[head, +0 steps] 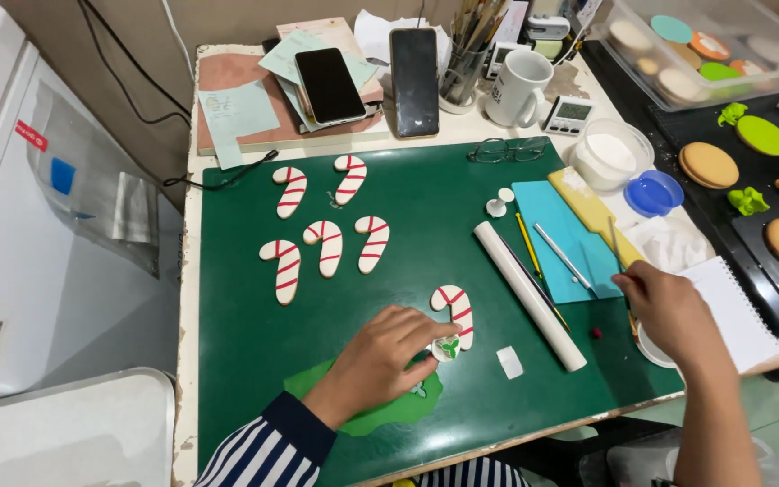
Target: Cutting small leaf shapes from green fondant and attaching them to candy cane-shaped fondant pieces using a brush and edible glue.
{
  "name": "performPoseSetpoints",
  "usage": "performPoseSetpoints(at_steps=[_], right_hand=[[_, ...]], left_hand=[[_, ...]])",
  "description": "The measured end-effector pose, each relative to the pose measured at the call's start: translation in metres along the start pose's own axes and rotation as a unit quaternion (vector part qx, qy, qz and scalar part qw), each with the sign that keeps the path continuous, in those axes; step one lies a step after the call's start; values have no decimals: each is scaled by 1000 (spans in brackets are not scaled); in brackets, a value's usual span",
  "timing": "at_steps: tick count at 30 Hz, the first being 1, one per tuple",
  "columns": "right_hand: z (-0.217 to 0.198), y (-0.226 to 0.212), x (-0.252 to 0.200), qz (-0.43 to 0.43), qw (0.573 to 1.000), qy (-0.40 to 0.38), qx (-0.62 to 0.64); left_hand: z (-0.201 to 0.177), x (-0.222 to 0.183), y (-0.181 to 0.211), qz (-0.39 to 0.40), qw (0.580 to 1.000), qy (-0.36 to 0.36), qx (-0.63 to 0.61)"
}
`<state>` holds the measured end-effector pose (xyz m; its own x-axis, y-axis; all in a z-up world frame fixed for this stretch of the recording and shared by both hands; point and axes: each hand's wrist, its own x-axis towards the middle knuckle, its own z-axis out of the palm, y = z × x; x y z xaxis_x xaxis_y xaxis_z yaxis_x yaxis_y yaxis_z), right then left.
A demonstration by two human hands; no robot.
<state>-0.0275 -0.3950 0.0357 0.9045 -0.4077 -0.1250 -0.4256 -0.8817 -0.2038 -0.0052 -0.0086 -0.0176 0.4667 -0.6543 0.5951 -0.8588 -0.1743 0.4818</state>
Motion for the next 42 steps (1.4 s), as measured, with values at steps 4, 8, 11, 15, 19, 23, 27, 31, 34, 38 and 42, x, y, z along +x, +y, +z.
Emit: performPoseSetpoints(at_steps=[4, 8, 11, 15, 19, 23, 27, 31, 34, 38, 42], right_hand=[[11, -29, 6, 16, 999, -15, -44], [26, -58, 1, -64, 998, 3, -16], [49, -59, 10, -103, 994, -19, -44], [63, -58, 25, -84, 996, -20, -36], [49, -57, 28, -46, 997, -48, 42], [5, -38, 25, -25, 976, -1, 214], [-28, 41, 63, -21, 951, 249, 180], [-23, 104, 117, -71, 894, 409, 166], [-16, 111, 140, -84, 885, 401, 223], [5, 129, 181, -59, 906, 382, 170], [22, 138, 205, 19, 936, 331, 120]], left_hand=[[1, -1, -2, 7, 1000, -3, 13], [0, -1, -2, -5, 1000, -11, 11], [1, -2, -2, -5, 1000, -16, 9], [-1, -1, -2, 4, 1000, -11, 27], [-2, 0, -3, 2, 1000, -14, 23], [-3, 1, -5, -5, 999, -4, 34], [-2, 0, -5, -10, 999, -5, 30], [-3, 2, -5, -6, 999, 3, 33], [-2, 1, -6, -9, 1000, 0, 29], [-1, -1, -11, -12, 999, 9, 41], [-4, -3, -17, -23, 998, 25, 45]])
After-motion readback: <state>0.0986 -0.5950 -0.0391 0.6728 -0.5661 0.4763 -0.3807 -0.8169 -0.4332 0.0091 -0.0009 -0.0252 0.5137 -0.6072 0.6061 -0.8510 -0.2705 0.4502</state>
